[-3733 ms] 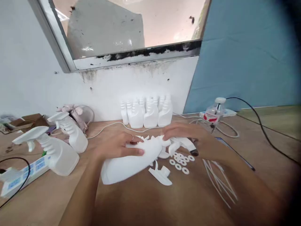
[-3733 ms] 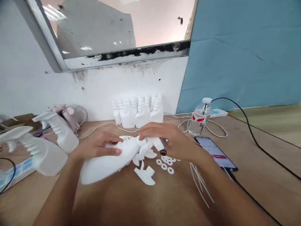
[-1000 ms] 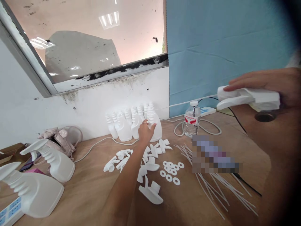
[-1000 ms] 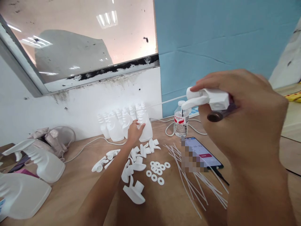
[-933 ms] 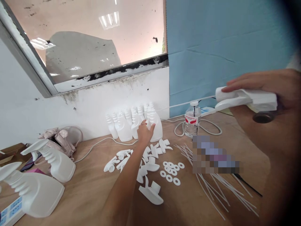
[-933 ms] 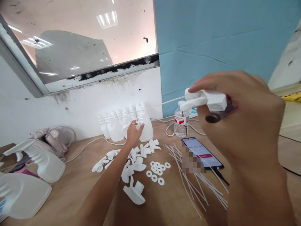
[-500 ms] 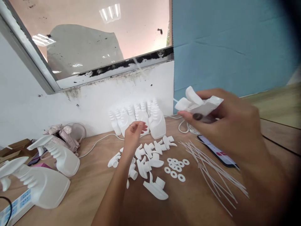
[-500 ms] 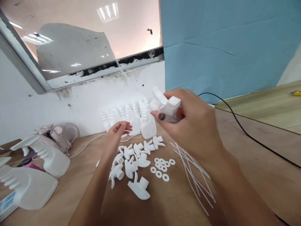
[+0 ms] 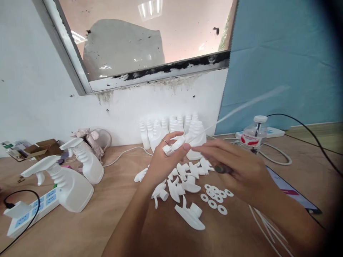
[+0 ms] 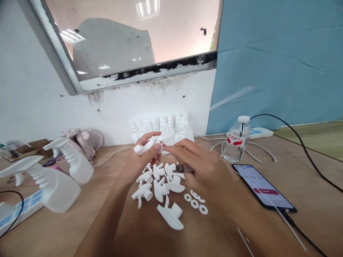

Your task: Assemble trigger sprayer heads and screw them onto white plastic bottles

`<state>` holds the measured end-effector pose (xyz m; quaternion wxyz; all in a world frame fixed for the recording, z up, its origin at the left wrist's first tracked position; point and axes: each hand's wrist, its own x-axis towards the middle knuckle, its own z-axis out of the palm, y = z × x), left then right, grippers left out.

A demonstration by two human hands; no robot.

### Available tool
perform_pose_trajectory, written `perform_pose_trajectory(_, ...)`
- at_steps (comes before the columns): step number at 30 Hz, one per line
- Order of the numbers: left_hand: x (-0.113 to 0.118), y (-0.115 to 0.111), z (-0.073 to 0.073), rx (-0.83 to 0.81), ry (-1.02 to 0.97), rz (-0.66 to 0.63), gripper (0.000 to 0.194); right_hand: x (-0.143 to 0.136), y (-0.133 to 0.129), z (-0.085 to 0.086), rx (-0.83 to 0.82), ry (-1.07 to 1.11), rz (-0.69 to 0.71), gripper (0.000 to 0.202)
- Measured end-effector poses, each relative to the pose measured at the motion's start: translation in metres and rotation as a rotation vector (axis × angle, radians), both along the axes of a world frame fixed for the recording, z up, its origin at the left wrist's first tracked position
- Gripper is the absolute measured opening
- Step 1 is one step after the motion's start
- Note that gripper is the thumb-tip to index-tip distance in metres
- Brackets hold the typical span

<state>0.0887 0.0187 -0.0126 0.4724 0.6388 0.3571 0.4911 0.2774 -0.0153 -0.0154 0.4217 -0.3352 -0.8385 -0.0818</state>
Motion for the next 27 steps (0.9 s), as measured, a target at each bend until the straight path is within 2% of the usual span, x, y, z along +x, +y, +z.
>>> perform_pose_trajectory(3,-0.010,0.004,0.001,-0.036,0.128,0.030,0.050,0.004,0.010,0.000,0.130,-0.061,-0.105,0.048)
perform_pose_trajectory(5,-0.014,0.004,0.000,-0.068,0.208,0.016,0.050,0.003,0.018,-0.001,0.198,-0.164,-0.165,0.041)
perform_pose_trajectory(7,-0.015,0.005,0.000,-0.062,0.263,0.006,0.044,-0.001,0.024,-0.004,0.233,-0.249,-0.169,0.034)
perform_pose_trajectory(9,-0.013,0.005,-0.001,-0.017,0.280,0.016,0.032,-0.005,0.028,-0.009,0.182,-0.261,-0.115,0.026)
perform_pose_trajectory(12,-0.010,0.007,-0.002,0.044,0.247,0.026,0.017,-0.010,0.031,-0.016,-0.011,-0.182,-0.058,0.017)
perform_pose_trajectory(15,-0.004,0.007,-0.004,0.083,0.182,0.059,0.013,-0.011,0.032,-0.021,-0.141,-0.084,-0.069,0.012)
perform_pose_trajectory(20,0.010,0.007,-0.011,0.131,0.037,0.150,0.014,-0.014,0.029,-0.022,-0.181,0.024,-0.050,0.012)
perform_pose_trajectory(23,0.013,0.009,-0.013,0.116,-0.025,0.195,0.020,-0.023,0.023,-0.025,-0.109,0.029,-0.136,0.010)
perform_pose_trajectory(27,0.009,0.009,-0.013,0.138,-0.030,0.276,0.020,-0.040,0.017,-0.030,0.109,0.005,-0.162,0.028)
